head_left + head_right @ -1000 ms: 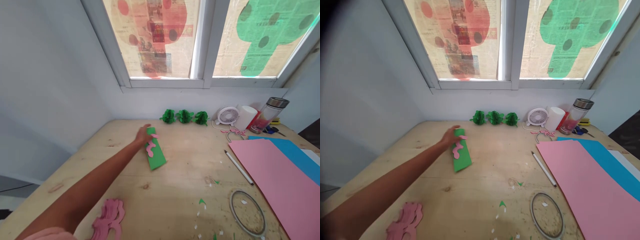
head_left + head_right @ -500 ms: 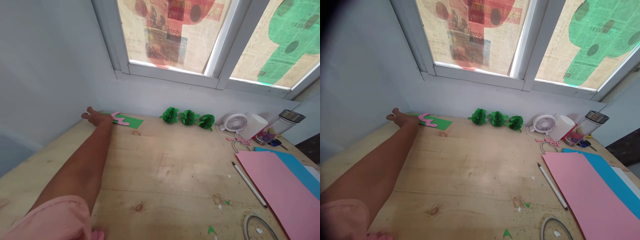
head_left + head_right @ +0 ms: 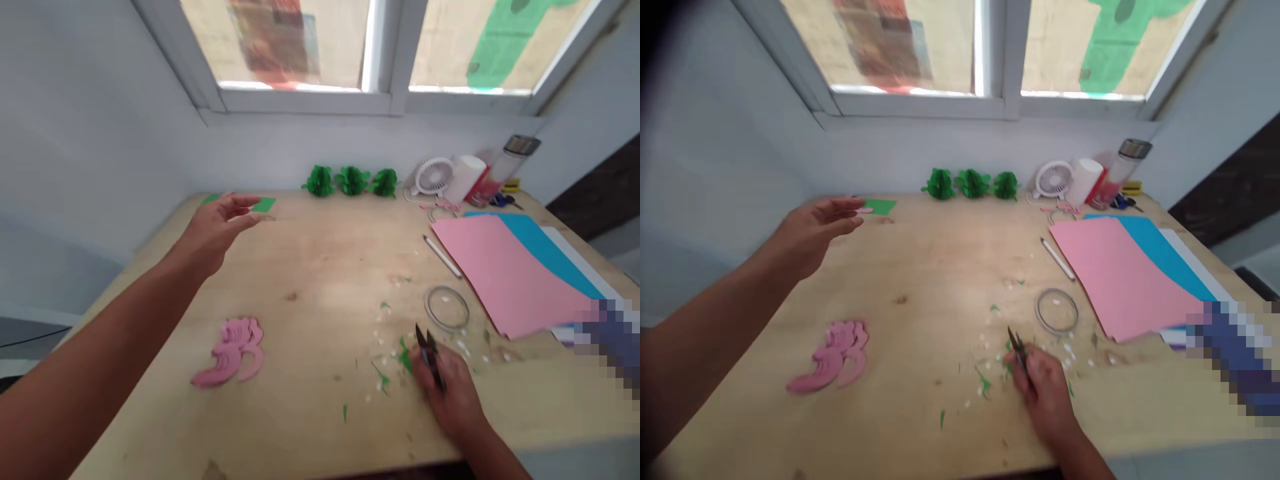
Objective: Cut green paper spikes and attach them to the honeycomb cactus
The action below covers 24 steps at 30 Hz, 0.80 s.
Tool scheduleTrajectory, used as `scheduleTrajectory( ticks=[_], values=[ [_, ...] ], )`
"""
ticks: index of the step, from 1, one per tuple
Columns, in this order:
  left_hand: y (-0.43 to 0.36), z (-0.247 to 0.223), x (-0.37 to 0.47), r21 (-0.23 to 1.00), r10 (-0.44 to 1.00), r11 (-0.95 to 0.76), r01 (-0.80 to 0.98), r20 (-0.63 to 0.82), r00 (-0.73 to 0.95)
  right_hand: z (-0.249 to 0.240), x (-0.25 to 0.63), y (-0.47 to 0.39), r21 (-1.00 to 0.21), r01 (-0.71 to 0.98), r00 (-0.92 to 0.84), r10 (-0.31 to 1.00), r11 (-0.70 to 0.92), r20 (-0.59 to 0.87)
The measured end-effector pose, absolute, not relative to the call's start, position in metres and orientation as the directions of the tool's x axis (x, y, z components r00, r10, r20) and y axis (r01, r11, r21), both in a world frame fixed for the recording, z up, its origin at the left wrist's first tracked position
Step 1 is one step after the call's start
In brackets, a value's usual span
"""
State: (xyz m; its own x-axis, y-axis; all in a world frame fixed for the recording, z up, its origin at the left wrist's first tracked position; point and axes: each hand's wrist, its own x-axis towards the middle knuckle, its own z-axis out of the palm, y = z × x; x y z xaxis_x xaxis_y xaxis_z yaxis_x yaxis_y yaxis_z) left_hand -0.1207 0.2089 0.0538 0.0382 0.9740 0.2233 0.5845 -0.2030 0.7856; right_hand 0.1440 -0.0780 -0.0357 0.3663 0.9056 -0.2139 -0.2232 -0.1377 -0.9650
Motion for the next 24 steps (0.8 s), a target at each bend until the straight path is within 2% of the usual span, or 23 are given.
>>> scheduleTrajectory(
  ticks=[2,4,6,9,13,18,21,24],
  values=[
    [0.145,0.057,-0.103,0.861,0.955,-0.248,0.444,0.139,0.263,-0.038,0.15,-0.074,-0.874,-0.486,0.377,0.9,-0.007,-0.217],
    [0.084,0.052,-0.084,0.848,0.907,-0.271,0.455,0.067,0.415,-0.038,0.157,-0.07,-0.763,-0.646,0.34,0.904,0.025,-0.258],
    [0.035,0.038,-0.061,0.803,0.851,-0.327,0.499,0.021,0.524,-0.036,0.164,-0.069,-0.677,-0.734,0.31,0.912,0.05,-0.269],
    [-0.009,0.012,-0.022,0.743,0.766,-0.403,0.534,-0.046,0.641,-0.031,0.171,-0.071,-0.647,-0.757,0.325,0.913,0.095,-0.247],
    [-0.019,-0.005,0.023,0.552,0.692,-0.568,0.611,-0.082,0.717,-0.024,0.177,-0.083,-0.647,-0.752,0.334,0.92,0.129,-0.205],
    [-0.008,-0.002,0.052,0.297,0.495,-0.801,0.521,-0.162,0.854,-0.019,0.186,-0.109,-0.637,-0.761,0.308,0.933,0.122,-0.188],
    [-0.005,-0.002,0.055,0.349,0.475,-0.792,0.501,-0.164,0.865,-0.021,0.189,-0.124,-0.636,-0.764,0.295,0.937,0.113,-0.187],
    [-0.004,-0.006,0.052,0.446,0.527,-0.722,0.529,-0.139,0.838,-0.025,0.187,-0.134,-0.642,-0.759,0.292,0.937,0.106,-0.19]
  ],
)
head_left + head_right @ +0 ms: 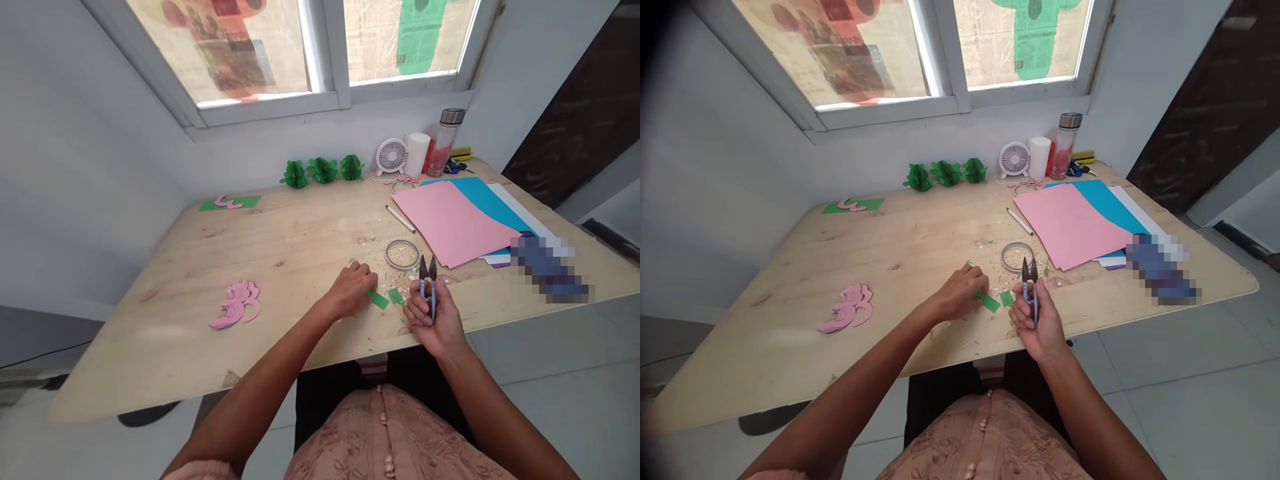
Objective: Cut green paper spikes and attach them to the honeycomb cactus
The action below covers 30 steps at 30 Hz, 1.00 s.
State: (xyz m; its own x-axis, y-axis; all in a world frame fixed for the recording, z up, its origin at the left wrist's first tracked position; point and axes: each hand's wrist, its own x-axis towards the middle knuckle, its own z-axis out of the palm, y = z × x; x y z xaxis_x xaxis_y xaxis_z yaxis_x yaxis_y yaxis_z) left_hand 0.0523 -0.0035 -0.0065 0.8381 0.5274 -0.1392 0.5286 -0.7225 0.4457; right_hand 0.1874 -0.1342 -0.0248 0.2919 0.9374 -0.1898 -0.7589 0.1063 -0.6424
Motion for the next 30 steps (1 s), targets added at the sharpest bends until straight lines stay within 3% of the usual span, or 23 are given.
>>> scheduleTrajectory(
  ticks=[4,6,8,9,12,16,30],
  values=[
    [-0.011,-0.011,0.042,0.525,0.639,-0.61,0.594,-0.117,0.76,-0.027,0.18,-0.141,-0.722,-0.683,0.363,0.909,0.109,-0.206],
    [-0.021,-0.011,0.037,0.664,0.725,-0.468,0.583,-0.088,0.683,-0.026,0.173,-0.14,-0.784,-0.611,0.425,0.881,0.111,-0.207],
    [-0.034,-0.009,0.033,0.935,0.856,-0.105,0.338,-0.088,0.509,-0.024,0.164,-0.138,-0.835,-0.542,0.47,0.859,0.098,-0.205],
    [-0.04,-0.007,0.032,0.985,0.887,0.045,0.168,-0.117,0.446,-0.023,0.16,-0.136,-0.855,-0.512,0.482,0.852,0.084,-0.205],
    [-0.056,0.0,0.032,0.953,0.907,0.271,-0.135,-0.205,0.368,-0.022,0.145,-0.132,-0.897,-0.441,0.481,0.852,0.03,-0.208],
    [-0.066,0.006,0.031,0.897,0.91,0.328,-0.297,-0.215,0.355,-0.024,0.131,-0.127,-0.919,-0.393,0.443,0.877,0.004,-0.186],
    [-0.066,0.003,0.026,0.863,0.886,0.376,-0.338,-0.227,0.404,-0.033,0.126,-0.122,-0.941,-0.336,0.425,0.899,0.048,-0.106]
  ],
)
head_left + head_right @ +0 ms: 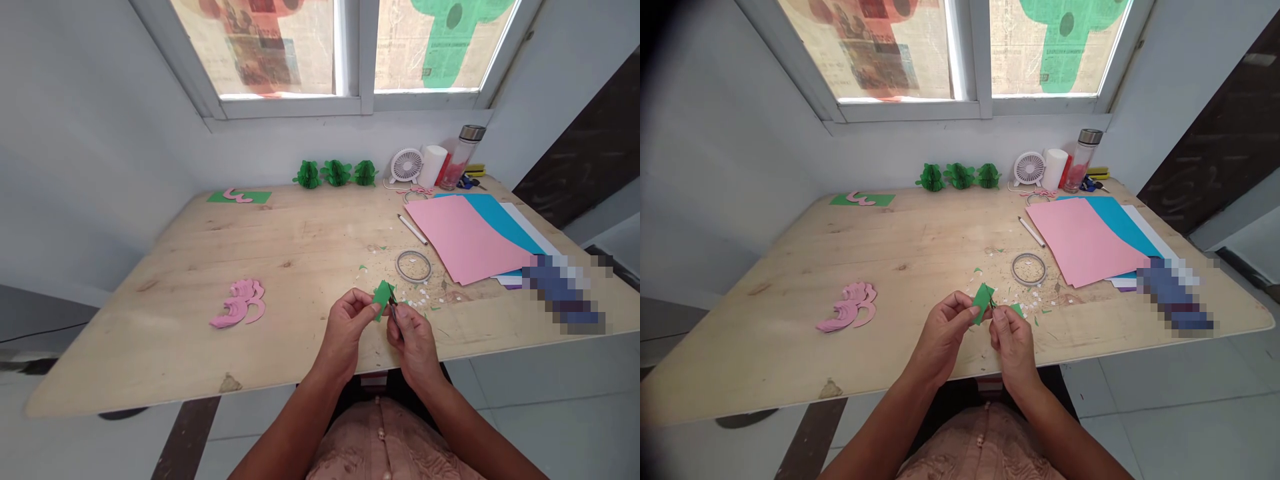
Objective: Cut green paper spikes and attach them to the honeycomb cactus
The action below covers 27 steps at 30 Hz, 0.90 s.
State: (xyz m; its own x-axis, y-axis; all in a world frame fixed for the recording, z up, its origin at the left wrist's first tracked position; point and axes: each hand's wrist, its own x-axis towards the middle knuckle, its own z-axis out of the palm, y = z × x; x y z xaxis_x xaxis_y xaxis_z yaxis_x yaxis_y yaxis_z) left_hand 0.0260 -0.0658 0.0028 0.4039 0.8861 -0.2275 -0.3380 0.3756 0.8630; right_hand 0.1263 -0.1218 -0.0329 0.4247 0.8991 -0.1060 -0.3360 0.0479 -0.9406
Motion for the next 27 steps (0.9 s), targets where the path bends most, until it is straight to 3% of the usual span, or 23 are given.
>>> scheduleTrajectory(
  ticks=[27],
  values=[
    [-0.061,0.011,0.012,0.857,0.887,0.386,-0.342,-0.243,0.392,-0.032,0.117,-0.128,-0.919,-0.393,0.469,0.864,0.015,-0.186]
  ],
)
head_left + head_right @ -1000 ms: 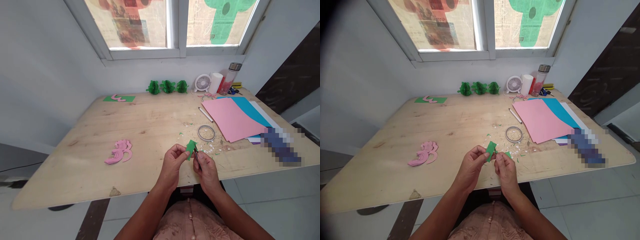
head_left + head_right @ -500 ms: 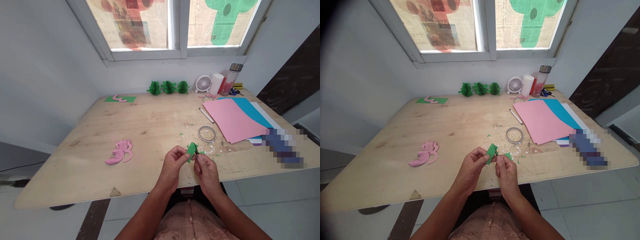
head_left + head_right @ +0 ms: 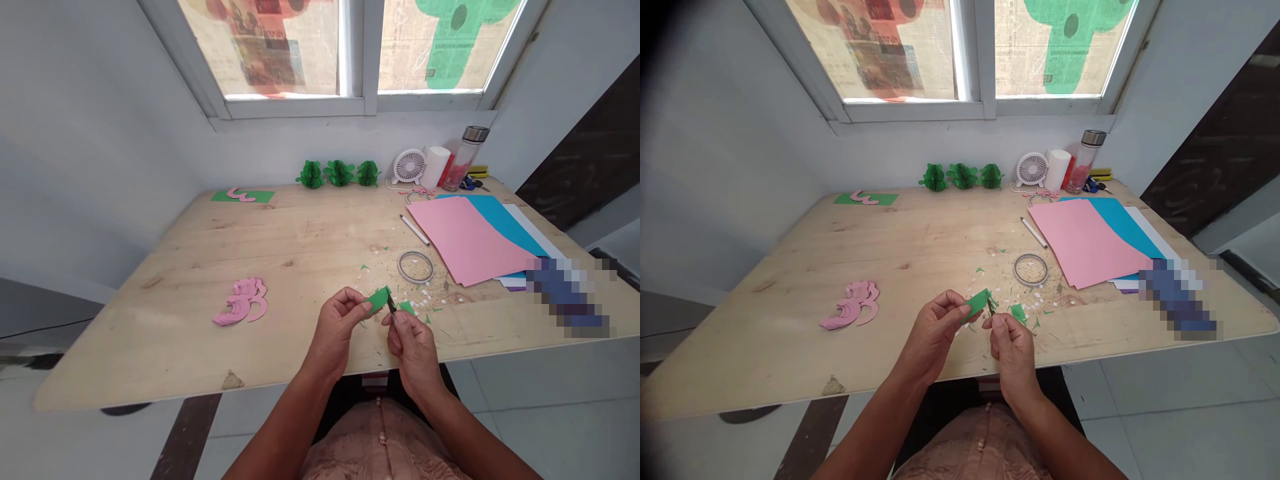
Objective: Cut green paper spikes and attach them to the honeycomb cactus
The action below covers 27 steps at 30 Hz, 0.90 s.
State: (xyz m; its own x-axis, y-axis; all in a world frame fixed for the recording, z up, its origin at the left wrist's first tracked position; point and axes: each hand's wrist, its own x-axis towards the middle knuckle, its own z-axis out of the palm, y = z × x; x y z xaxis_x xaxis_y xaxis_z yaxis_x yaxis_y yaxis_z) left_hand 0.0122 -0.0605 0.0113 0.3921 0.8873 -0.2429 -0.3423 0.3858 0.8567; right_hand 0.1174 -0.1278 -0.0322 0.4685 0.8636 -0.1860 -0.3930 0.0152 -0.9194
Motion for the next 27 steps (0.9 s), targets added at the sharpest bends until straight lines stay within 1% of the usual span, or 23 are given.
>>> scheduleTrajectory(
  ticks=[5,9,13,16,19,24,27],
  values=[
    [-0.056,0.014,0.01,0.86,0.899,0.379,-0.343,-0.253,0.358,-0.036,0.116,-0.128,-0.92,-0.392,0.459,0.863,-0.017,-0.212],
    [-0.053,0.015,0.012,0.856,0.925,0.349,-0.38,-0.252,0.283,-0.035,0.113,-0.127,-0.925,-0.379,0.452,0.865,-0.036,-0.219],
    [-0.052,0.015,0.019,0.833,0.949,0.312,-0.456,-0.253,0.187,-0.034,0.11,-0.126,-0.926,-0.374,0.451,0.864,-0.047,-0.225],
    [-0.053,0.015,0.026,0.789,0.953,0.299,-0.536,-0.272,0.131,-0.034,0.106,-0.125,-0.918,-0.394,0.447,0.864,-0.043,-0.232],
    [-0.057,0.015,0.032,0.748,0.944,0.323,-0.58,-0.301,0.138,-0.033,0.103,-0.124,-0.913,-0.406,0.447,0.862,-0.041,-0.238],
    [-0.065,0.014,0.035,0.716,0.919,0.393,-0.577,-0.325,0.223,-0.032,0.102,-0.122,-0.913,-0.405,0.457,0.857,-0.036,-0.236],
    [-0.067,0.012,0.035,0.701,0.909,0.417,-0.579,-0.342,0.24,-0.032,0.103,-0.122,-0.917,-0.396,0.465,0.854,-0.034,-0.233]
  ],
)
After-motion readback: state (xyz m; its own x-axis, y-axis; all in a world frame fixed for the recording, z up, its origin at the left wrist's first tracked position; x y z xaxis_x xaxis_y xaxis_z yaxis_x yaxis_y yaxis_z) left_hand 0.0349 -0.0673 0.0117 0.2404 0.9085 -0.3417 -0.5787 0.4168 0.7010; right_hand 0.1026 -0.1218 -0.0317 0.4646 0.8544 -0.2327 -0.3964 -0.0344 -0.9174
